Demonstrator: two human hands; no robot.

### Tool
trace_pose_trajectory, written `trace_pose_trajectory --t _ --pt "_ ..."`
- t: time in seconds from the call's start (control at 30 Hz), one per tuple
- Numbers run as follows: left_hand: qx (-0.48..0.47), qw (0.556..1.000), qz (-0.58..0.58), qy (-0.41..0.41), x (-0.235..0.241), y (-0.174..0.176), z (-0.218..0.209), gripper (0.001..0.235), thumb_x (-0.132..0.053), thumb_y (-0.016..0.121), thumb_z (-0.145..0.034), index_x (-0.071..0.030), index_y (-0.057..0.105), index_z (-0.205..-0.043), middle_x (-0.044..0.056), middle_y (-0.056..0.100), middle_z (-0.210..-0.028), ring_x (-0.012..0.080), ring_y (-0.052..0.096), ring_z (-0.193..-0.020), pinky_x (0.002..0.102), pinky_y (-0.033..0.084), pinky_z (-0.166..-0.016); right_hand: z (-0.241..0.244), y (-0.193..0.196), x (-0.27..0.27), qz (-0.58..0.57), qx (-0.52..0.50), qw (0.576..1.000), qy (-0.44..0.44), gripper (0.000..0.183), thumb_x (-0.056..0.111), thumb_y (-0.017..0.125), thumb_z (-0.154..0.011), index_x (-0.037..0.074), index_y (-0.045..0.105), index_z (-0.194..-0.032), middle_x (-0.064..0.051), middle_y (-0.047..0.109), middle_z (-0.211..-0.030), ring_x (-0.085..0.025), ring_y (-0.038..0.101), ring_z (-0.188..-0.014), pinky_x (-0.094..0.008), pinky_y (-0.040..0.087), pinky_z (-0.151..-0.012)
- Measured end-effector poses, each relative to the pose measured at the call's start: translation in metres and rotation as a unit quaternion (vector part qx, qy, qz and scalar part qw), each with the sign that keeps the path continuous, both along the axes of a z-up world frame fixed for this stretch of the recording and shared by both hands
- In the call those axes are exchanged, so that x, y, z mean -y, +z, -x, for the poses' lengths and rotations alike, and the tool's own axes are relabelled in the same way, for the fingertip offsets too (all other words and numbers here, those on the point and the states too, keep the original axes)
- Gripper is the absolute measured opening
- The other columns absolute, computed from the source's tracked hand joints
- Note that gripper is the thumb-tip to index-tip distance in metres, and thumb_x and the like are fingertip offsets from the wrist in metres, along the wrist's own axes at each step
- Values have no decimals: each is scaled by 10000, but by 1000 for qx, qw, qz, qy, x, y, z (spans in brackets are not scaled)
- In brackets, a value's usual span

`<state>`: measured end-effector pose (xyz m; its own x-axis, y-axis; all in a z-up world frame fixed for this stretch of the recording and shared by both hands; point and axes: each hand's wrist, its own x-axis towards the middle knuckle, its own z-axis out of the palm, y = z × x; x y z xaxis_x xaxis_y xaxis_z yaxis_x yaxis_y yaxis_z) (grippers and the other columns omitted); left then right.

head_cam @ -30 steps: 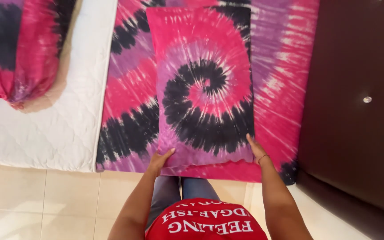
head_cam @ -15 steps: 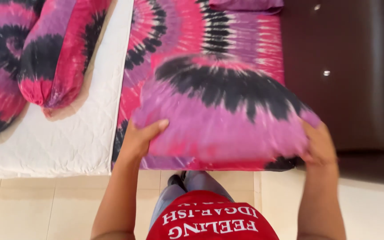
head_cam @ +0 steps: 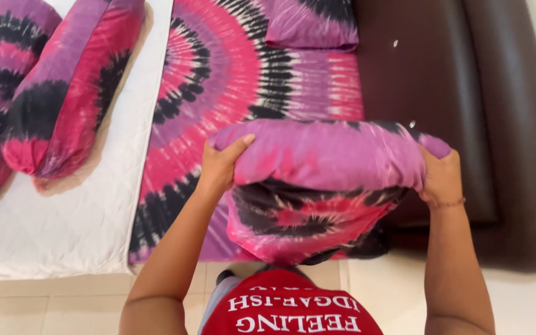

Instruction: Making the bed by putting a pillowcase on a pillow and arranging bolsters.

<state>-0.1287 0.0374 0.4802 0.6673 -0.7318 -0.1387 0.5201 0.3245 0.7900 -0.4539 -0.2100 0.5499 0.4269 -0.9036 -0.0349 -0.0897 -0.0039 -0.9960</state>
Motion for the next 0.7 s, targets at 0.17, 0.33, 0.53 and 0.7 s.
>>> trace_pose_trajectory --t 0.17,0.33,0.53,0.7 --pt "122 991 38 37 125 2 -32 289 -72 822 -868 38 722 -1116 76 753 -1025 160 724 -913 332 611 -830 -17 -31 143 110 56 992 11 66 37 689 -1067 -10 708 -1026 -15 690 -897 -86 620 -757 -237 478 -617" --pt "229 969 84 45 208 -30 -59 320 -94 848 -893 21 714 -1159 54 747 -1076 138 701 -973 331 592 -898 -35 -58 233 216 64 974 32 35 0 685 -1070 -14 717 -1071 -45 739 -1025 -142 701 -906 -277 561 -801" --pt "246 961 -117 -42 248 -178 -64 517 -237 882 -782 6 706 -1203 70 764 -1082 149 716 -963 327 593 -881 -26 -224 298 111 -89 990 -18 114 51 794 -935 5 716 -1004 -26 720 -953 -112 649 -813 -300 552 -737" --pt "167 912 -334 -173 243 -396 -26 452 -371 894 -734 -19 799 -1002 52 777 -817 156 724 -720 314 577 -707 10 -416 292 -24 -331 943 -2 452 327 812 -877 -41 642 -677 -35 596 -639 -126 486 -555 -377 415 -471"
